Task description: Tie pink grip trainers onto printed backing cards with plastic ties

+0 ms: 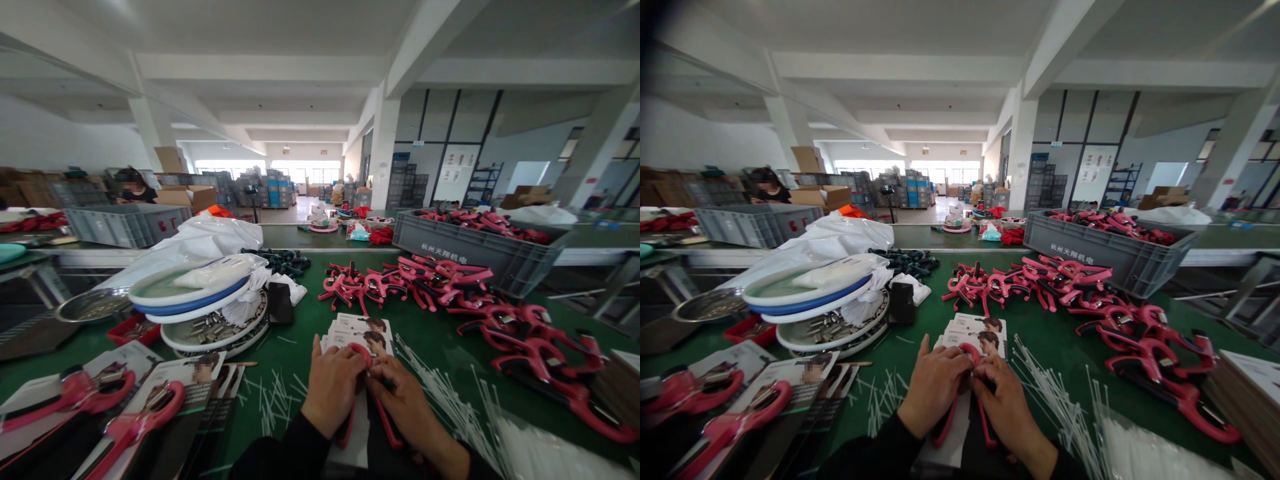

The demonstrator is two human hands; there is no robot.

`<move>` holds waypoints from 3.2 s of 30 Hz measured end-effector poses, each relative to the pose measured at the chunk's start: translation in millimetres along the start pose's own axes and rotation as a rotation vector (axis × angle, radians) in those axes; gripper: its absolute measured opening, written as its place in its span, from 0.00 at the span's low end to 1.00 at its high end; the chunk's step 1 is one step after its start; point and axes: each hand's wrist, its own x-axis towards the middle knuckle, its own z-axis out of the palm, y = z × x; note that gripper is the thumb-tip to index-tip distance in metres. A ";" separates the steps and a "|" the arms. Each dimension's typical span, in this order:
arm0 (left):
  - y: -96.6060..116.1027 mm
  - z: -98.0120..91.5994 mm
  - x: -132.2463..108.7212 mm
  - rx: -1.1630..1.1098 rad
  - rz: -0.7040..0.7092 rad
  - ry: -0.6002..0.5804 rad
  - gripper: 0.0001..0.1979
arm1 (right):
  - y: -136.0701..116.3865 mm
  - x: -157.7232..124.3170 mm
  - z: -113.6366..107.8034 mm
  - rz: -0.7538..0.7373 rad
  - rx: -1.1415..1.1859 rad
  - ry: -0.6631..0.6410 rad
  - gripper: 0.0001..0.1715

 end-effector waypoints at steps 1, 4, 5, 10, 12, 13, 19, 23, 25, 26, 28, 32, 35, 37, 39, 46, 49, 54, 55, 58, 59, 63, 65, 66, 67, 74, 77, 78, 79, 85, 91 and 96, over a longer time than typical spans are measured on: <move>-0.3 -0.1 0.0 0.000 0.006 -0.006 0.10 | -0.3 0.0 -0.4 0.000 -0.003 -0.001 0.15; -1.3 -0.3 0.3 -0.005 0.014 -0.031 0.11 | -1.0 0.7 -1.8 0.008 -0.004 -0.007 0.15; -1.8 -0.1 0.3 -0.010 0.012 -0.039 0.11 | -1.2 1.1 -2.2 0.010 -0.005 -0.009 0.15; -3.8 1.3 -0.3 -0.050 0.004 -0.036 0.11 | -4.1 3.2 -3.0 0.015 -0.012 -0.028 0.14; -4.4 1.8 -0.6 -0.072 0.006 -0.032 0.11 | -5.1 3.5 -2.9 0.034 -0.012 -0.031 0.14; -4.8 2.1 -0.7 -0.083 0.008 -0.031 0.11 | -5.2 3.7 -2.8 0.044 -0.013 -0.032 0.13; -9.9 7.5 0.1 -0.189 0.024 0.001 0.12 | -3.4 8.6 -1.1 0.093 -0.049 -0.029 0.10; -16.4 12.0 -1.2 -0.340 0.001 -0.008 0.14 | -3.7 12.9 0.0 0.144 -0.065 -0.028 0.10; -20.0 13.6 -2.7 -0.388 0.008 0.002 0.15 | -4.0 13.6 0.6 0.150 -0.065 -0.028 0.10; -21.5 14.1 -3.5 -0.405 0.016 0.009 0.15 | -4.0 13.7 0.9 0.144 -0.066 -0.022 0.10; -23.6 14.4 -4.8 -0.439 0.035 0.022 0.15 | -3.5 13.5 1.8 0.131 -0.070 -0.010 0.09; -22.5 13.2 -5.6 -0.494 0.037 0.044 0.11 | -0.9 13.6 4.1 0.151 -0.086 0.000 0.07; -17.6 12.4 -6.2 -0.443 0.010 0.085 0.08 | -0.1 14.5 5.2 0.152 -0.077 0.008 0.04; -14.1 12.6 -7.6 -0.382 0.011 0.115 0.08 | -1.4 14.9 5.3 0.145 -0.073 0.010 0.04; -11.6 13.7 -9.5 -0.314 0.026 0.163 0.10 | -3.4 14.2 5.5 0.148 -0.078 0.011 0.04; -8.9 14.5 -11.9 -0.217 0.058 0.289 0.09 | -1.7 4.1 9.3 -0.044 -0.003 0.148 0.10; -5.5 10.4 -13.5 -0.251 0.084 0.284 0.07 | -2.6 2.0 9.5 -0.137 -0.031 0.104 0.07; 1.1 7.3 -24.8 -0.241 0.110 0.357 0.08 | -12.9 2.8 6.8 -0.129 -0.286 0.036 0.08; 2.0 7.6 -27.0 -0.234 0.107 0.379 0.09 | -15.8 3.3 6.4 -0.102 -0.359 0.019 0.09; 3.9 8.7 -30.5 -0.234 0.087 0.434 0.09 | -25.4 5.5 5.3 -0.050 -0.558 -0.035 0.10; 4.5 8.8 -30.8 -0.234 0.081 0.442 0.09 | -28.4 6.6 5.0 -0.043 -0.613 -0.056 0.11; 5.2 7.5 -31.2 -0.241 0.051 0.410 0.08 | -31.9 11.1 1.7 -0.046 -0.764 -0.133 0.12; 3.7 6.8 -32.6 -0.294 -0.011 0.345 0.06 | -25.5 12.6 -1.3 -0.092 -0.765 -0.116 0.13; 2.7 7.0 -33.6 -0.326 -0.054 0.303 0.06 | -20.6 13.0 -2.9 -0.130 -0.735 -0.088 0.13; 1.8 7.5 -34.8 -0.357 -0.100 0.255 0.07 | -15.3 13.3 -4.3 -0.171 -0.690 -0.052 0.13; 9.8 19.3 -33.9 -0.372 -0.364 0.153 0.13 | -2.0 13.2 -4.6 -0.351 -0.447 0.048 0.10; 14.6 22.8 -30.1 -0.362 -0.399 0.169 0.13 | -9.7 8.7 -4.5 -0.383 -0.383 -0.015 0.09; 15.1 23.5 -29.2 -0.365 -0.395 0.166 0.13 | -12.4 6.3 -5.3 -0.385 -0.389 -0.039 0.10; 15.2 23.9 -28.4 -0.370 -0.388 0.167 0.13 | -15.1 3.9 -6.4 -0.389 -0.416 -0.072 0.10; 10.0 20.6 -26.6 -0.406 -0.340 0.143 0.13 | -25.7 -3.8 -12.7 -0.423 -0.698 -0.296 0.11; 4.2 -5.4 -20.4 -0.198 -0.223 -0.010 0.07 | -15.8 -6.2 -15.8 -0.339 -0.490 -0.202 0.12; 3.4 -19.7 -4.5 -0.071 -0.054 -0.061 0.07 | -12.4 -5.3 -15.3 -0.310 -0.397 -0.153 0.11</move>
